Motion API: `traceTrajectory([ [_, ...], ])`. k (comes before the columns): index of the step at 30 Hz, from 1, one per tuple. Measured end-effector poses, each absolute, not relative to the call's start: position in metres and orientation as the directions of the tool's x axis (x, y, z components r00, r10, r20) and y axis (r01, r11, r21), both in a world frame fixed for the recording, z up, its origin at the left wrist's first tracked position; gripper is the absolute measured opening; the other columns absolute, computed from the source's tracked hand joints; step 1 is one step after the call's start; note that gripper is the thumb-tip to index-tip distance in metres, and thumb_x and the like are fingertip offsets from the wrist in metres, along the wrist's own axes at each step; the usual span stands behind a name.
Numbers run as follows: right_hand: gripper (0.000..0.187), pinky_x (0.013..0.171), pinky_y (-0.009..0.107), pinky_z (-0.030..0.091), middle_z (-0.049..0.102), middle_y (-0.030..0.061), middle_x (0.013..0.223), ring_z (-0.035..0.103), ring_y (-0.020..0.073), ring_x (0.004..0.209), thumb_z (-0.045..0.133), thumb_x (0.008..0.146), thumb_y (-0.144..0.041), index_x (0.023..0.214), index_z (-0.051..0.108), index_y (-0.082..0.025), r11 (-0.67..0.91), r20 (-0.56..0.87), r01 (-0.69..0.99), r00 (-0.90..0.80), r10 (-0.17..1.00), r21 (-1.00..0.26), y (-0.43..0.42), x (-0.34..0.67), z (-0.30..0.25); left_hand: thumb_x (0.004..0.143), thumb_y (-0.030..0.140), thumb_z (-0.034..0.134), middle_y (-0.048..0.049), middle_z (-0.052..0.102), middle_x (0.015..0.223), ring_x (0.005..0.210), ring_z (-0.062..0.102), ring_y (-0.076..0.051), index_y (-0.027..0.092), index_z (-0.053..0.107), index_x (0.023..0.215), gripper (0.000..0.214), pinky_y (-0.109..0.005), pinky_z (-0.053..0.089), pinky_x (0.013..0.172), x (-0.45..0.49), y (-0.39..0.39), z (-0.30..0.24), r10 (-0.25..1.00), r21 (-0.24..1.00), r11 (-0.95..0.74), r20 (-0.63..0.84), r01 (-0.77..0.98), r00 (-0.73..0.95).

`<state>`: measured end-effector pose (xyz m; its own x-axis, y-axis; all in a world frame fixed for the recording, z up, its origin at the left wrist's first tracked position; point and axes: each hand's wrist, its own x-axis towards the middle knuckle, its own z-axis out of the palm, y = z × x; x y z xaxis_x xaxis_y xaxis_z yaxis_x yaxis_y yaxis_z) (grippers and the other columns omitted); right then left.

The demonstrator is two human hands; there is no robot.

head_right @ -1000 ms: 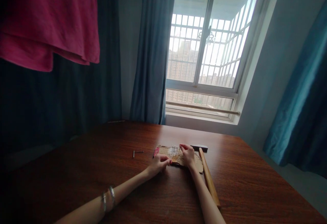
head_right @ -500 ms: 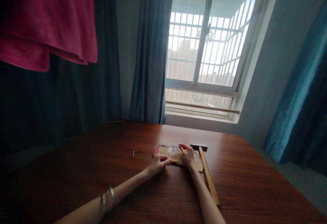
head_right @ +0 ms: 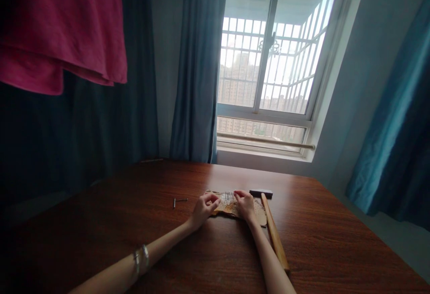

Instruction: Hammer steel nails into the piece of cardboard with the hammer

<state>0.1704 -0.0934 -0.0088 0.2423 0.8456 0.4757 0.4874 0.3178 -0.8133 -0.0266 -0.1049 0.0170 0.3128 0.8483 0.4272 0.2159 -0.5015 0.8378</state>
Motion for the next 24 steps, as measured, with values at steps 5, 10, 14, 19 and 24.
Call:
traceTrajectory([
  [5,0.026,0.069,0.034,0.049,0.072,0.0071,0.078,0.064,0.0224,0.072,0.057,0.068,-0.038,0.078,0.071,-0.019,0.325,0.486,0.515,0.214,0.847,-0.793,-0.096,0.171,-0.008,0.064,0.033,0.063,-0.0052,0.058,0.085,0.075,0.055,-0.015,0.014,0.056,0.101,0.042,-0.025,0.045,0.066,-0.015,-0.072,0.022,0.850,0.824,-0.508,0.433,0.251,0.300],
  [10,0.023,0.066,0.031,0.048,0.071,0.0063,0.075,0.063,0.0209,0.069,0.055,0.069,-0.036,0.075,0.071,-0.020,0.333,0.503,0.557,0.181,0.845,-0.761,-0.098,0.171,-0.006,0.061,0.033,0.066,-0.0045,0.060,0.086,0.081,0.056,-0.017,0.016,0.055,0.104,0.047,-0.026,0.045,0.069,0.002,-0.047,0.014,0.812,0.785,-0.539,0.386,0.306,0.438],
  [14,0.019,0.065,0.028,0.047,0.070,0.0046,0.074,0.062,0.0190,0.068,0.056,0.070,-0.034,0.073,0.071,-0.022,0.335,0.512,0.586,0.162,0.844,-0.738,-0.099,0.171,-0.006,0.064,0.034,0.064,-0.0048,0.063,0.087,0.082,0.057,-0.017,0.015,0.061,0.096,0.037,-0.025,0.044,0.072,0.013,-0.040,0.010,0.769,0.751,-0.589,0.407,0.299,0.492],
  [19,0.017,0.065,0.026,0.046,0.069,0.0029,0.074,0.060,0.0173,0.068,0.056,0.071,-0.031,0.073,0.071,-0.024,0.345,0.519,0.605,0.133,0.845,-0.717,-0.101,0.171,-0.006,0.066,0.035,0.062,-0.0024,0.066,0.082,0.080,0.058,-0.016,0.016,0.065,0.083,0.025,-0.024,0.043,0.073,0.020,-0.035,0.006,0.762,0.760,-0.578,0.373,0.296,0.530],
  [24,0.016,0.063,0.025,0.045,0.068,0.0027,0.073,0.059,0.0164,0.065,0.055,0.072,-0.030,0.071,0.071,-0.024,0.342,0.518,0.616,0.126,0.846,-0.709,-0.101,0.171,-0.007,0.066,0.036,0.061,-0.0039,0.067,0.081,0.078,0.059,-0.017,0.014,0.066,0.082,0.028,-0.025,0.044,0.072,0.025,-0.030,0.004,0.755,0.777,-0.569,0.366,0.269,0.544],
])
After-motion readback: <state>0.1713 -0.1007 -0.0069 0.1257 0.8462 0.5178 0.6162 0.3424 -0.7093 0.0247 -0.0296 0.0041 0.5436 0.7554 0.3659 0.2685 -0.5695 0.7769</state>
